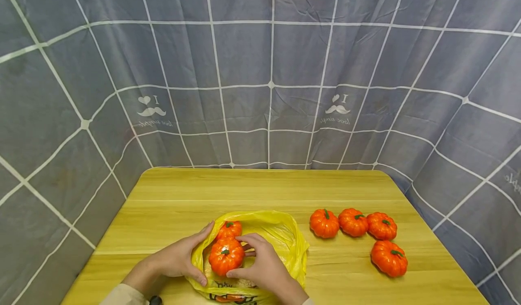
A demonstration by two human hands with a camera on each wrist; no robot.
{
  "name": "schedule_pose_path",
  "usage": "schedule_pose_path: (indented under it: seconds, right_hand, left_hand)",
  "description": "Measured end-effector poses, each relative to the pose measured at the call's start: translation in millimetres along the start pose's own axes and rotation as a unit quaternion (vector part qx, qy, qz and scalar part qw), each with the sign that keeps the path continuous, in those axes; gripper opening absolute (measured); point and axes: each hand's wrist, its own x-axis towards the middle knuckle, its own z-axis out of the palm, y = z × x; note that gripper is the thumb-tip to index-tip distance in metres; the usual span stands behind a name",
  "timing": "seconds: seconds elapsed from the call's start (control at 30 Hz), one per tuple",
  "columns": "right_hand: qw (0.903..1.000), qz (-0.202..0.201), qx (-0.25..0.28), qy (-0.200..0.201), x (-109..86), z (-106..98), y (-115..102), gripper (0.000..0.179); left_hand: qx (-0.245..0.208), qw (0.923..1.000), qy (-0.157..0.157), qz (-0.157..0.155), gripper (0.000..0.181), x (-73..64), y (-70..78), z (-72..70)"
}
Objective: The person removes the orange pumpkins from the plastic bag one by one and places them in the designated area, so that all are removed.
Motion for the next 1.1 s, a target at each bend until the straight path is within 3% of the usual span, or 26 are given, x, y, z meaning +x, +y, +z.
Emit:
schedule_pose_path:
  seconds: [0.33, 0.73, 1.1]
  right_hand:
    - [0.9988, 0.03, 0.016, 0.036, -3.6, -27, 3, 0.065]
    - [0.9962, 0.027, 0.001, 0.083, -13.9, -64, 11, 0.07]
    - [0.9805, 0.08, 0.012, 0.179, -41.6, -101, 22, 0.067]
  left_hand:
    - [0.0, 1.0, -0.002, 0.005, 0.131, -1.1, 0.8, -1.5]
    - [-0.005, 1.0, -0.002, 0.005, 0.131, -2.2, 1.9, -2.9]
    - [-0.001, 1.0, -0.001, 0.002, 0.13, -2.2, 2.9, -2.1]
